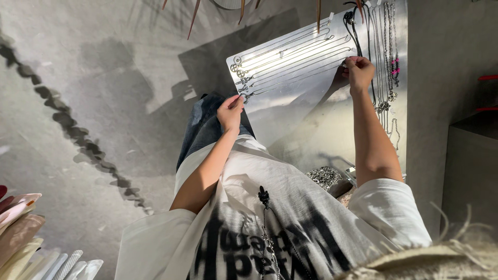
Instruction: The person picks up, separates, and sorts necklaces on a metal display table by hand.
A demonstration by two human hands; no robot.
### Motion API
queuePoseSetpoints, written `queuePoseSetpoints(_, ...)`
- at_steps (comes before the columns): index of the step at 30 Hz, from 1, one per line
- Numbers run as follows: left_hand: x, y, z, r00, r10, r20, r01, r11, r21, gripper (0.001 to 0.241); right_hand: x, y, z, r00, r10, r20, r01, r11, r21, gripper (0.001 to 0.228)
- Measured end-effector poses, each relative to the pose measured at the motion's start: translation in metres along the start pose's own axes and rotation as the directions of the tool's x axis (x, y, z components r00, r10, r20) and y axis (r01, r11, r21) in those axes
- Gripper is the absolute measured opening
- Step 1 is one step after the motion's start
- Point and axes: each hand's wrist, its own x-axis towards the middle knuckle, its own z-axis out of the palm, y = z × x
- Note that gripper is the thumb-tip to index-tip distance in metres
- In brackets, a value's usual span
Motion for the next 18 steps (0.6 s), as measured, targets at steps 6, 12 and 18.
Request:
queuePoseSetpoints(6,-0.005,0.009,-0.003,0.999,-0.038,0.029,0.038,0.999,-0.02,0.026,-0.002,0.002,0.007,0.998,-0.003,-0.068,0.001,0.999,-0.035,0.012)
queuePoseSetpoints(12,-0.009,0.017,0.002,0.999,-0.046,-0.028,0.045,0.999,-0.013,0.024,-0.004,-0.007,0.013,0.996,-0.013,-0.087,0.009,0.999,-0.047,0.012)
queuePoseSetpoints(18,-0.01,0.011,0.005,0.998,-0.005,-0.068,0.0,0.997,-0.078,0.024,-0.007,-0.007,0.017,0.992,-0.041,-0.116,0.029,0.994,-0.108,0.014)
